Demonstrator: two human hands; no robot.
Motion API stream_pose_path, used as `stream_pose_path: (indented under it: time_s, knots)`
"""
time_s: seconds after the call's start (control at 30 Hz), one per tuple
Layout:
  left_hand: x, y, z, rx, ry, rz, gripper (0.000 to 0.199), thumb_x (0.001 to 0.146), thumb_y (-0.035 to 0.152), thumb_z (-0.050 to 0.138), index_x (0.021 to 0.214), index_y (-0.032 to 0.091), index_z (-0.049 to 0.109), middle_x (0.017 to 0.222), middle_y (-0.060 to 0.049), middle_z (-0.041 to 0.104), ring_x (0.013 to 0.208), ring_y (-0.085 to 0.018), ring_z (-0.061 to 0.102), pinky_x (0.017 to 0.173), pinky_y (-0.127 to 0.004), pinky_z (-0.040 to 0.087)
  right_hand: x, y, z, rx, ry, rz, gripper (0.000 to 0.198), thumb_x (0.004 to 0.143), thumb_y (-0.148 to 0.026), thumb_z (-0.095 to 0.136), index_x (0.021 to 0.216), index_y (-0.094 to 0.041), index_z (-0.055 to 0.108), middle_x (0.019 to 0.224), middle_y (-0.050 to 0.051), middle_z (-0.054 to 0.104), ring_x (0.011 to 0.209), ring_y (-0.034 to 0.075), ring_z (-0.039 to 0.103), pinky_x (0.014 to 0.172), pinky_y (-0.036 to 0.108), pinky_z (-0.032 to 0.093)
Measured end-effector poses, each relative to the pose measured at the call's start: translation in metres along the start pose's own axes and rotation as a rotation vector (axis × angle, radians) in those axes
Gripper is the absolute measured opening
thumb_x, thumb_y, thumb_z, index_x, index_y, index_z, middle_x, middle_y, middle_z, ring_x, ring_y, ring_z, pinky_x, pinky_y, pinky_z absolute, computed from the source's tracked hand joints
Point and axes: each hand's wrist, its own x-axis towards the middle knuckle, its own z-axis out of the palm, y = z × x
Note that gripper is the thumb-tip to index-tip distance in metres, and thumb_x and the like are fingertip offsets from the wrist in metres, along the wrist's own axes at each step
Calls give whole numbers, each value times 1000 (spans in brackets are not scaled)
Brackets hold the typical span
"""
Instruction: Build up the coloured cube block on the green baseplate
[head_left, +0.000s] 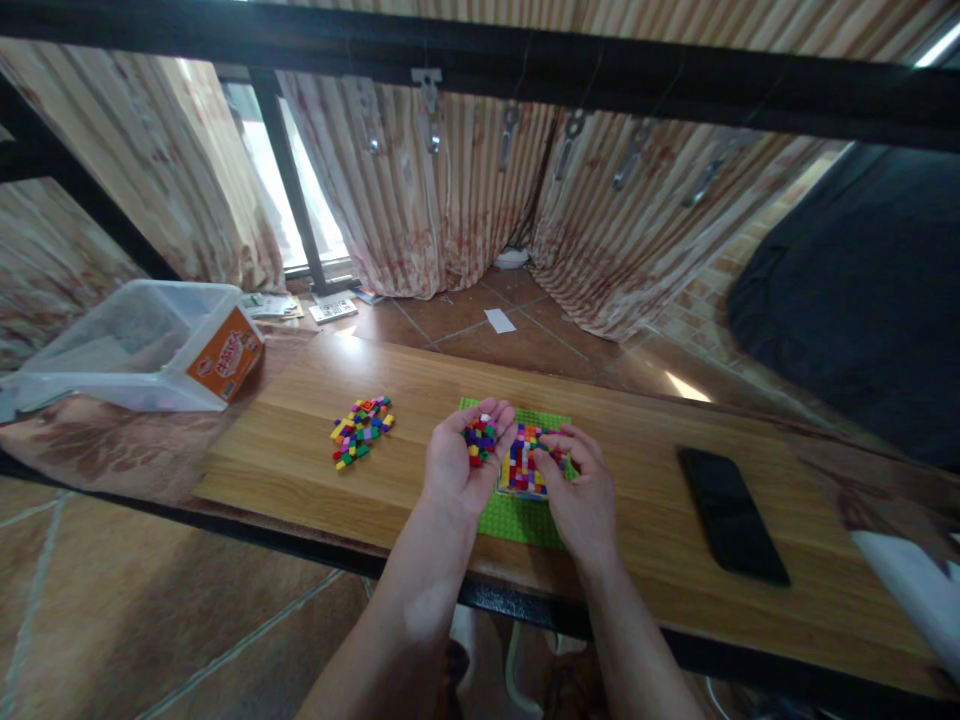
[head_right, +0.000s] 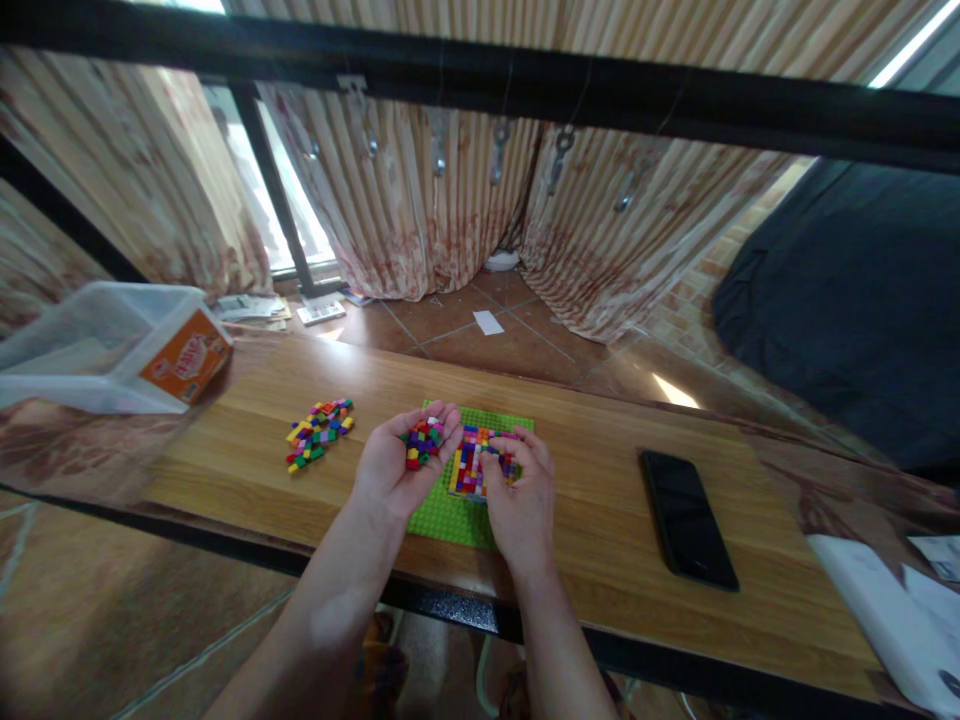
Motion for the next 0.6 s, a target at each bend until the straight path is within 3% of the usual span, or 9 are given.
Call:
stream_pose_path:
  time_s: [0.27,0.6]
  knots:
    - [-2,-1,1,-10,6,1,15,84,7,51,82,9,66,78,-10,70,73,-15,70,77,-26,59,1,3,5,-17,24,-26,18,83,-35,65,91,-21,73,117,12,64,115,27,59,103,50,43]
    - [-3,0,-1,-4,-6,-6,16,85,7,50,82,9,66,78,-11,70,71,-14,70,74,-25,59,2,10,15,98,100,85,14,76,-33,69,81,-20,72,111,11,66,110,25,60,99,46,45]
